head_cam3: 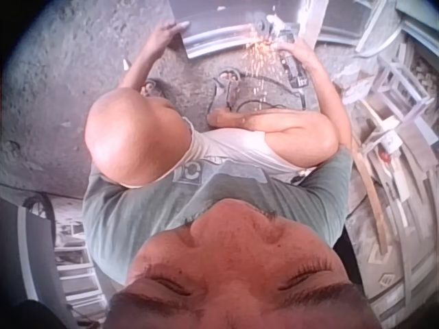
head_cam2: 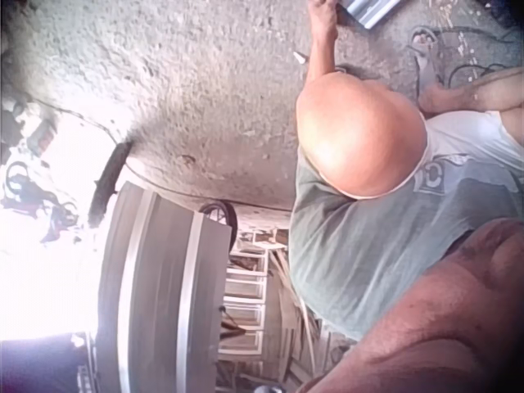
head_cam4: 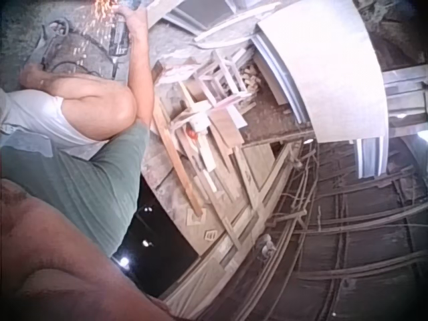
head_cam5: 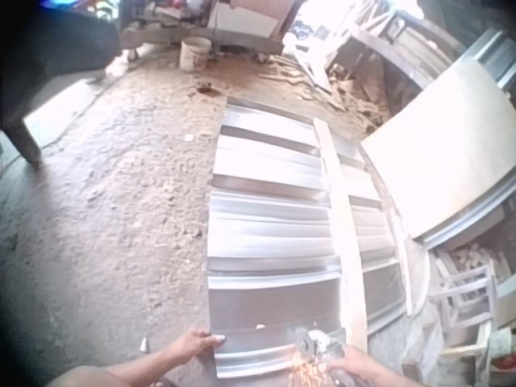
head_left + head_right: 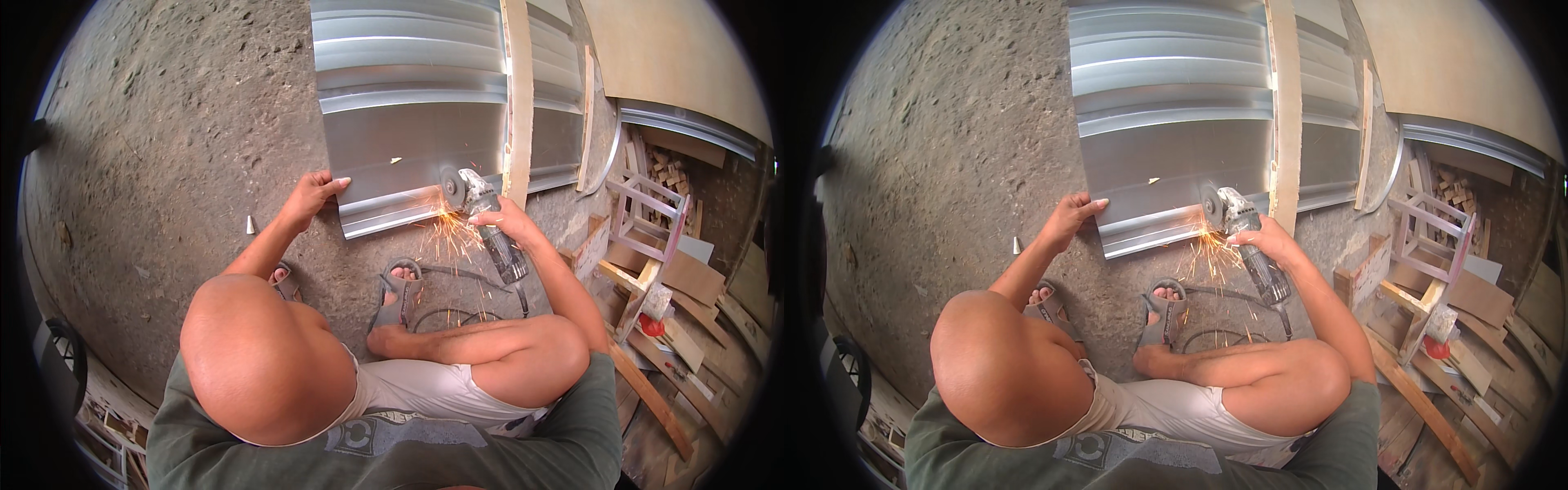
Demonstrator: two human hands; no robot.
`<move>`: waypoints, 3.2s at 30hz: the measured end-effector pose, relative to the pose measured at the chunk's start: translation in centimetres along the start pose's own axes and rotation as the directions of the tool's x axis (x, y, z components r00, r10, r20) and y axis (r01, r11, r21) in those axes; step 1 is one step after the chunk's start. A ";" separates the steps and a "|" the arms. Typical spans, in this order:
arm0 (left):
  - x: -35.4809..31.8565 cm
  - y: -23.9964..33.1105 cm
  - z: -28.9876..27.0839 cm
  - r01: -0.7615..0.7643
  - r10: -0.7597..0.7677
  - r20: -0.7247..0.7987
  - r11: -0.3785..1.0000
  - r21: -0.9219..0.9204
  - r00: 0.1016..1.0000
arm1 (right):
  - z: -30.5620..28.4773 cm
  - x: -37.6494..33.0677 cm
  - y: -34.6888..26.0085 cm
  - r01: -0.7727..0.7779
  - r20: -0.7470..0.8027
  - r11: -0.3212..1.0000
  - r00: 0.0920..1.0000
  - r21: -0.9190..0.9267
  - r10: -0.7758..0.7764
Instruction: The person cuts a metal sheet using an angle grinder. They hold the sheet steady with their left hand and guide the power tool across the metal to make a long cut while sparks fly.
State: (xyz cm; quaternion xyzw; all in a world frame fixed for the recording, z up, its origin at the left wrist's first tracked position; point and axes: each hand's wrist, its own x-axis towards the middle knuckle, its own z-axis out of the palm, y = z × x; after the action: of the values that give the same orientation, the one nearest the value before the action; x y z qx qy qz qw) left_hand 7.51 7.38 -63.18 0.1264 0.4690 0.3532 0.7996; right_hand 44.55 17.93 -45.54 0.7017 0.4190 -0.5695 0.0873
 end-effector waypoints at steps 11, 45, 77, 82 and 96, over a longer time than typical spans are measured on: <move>0.1 -0.3 -0.1 -0.030 0.030 0.008 1.000 0.002 1.000 | 0.1 0.1 -0.3 -0.038 0.019 0.999 0.999 0.011 0.038; -0.2 -0.3 0.4 -0.041 0.040 -0.028 0.999 -0.021 0.999 | 1.0 0.1 -1.4 -0.021 0.025 0.999 0.999 0.037 0.020; 0.3 -0.7 0.2 -0.041 0.041 -0.020 0.999 0.002 0.999 | 0.7 1.2 -2.6 -0.012 -0.005 1.000 1.000 -0.006 0.012; 0.3 -0.8 0.0 -0.041 0.041 -0.013 0.999 -0.025 0.999 | 1.2 0.6 -3.7 -0.038 0.008 0.999 0.999 0.021 0.038; 0.3 -0.7 0.1 -0.039 0.038 -0.025 0.999 -0.014 0.999 | 1.1 1.4 -3.6 -0.033 0.016 0.998 0.999 0.052 0.032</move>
State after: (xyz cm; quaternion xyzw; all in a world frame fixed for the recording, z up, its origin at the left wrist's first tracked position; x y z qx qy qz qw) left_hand 8.02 7.07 -63.71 0.1252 0.4738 0.3734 0.7877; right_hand 41.28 20.31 -45.86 0.7063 0.3918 -0.5840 0.0810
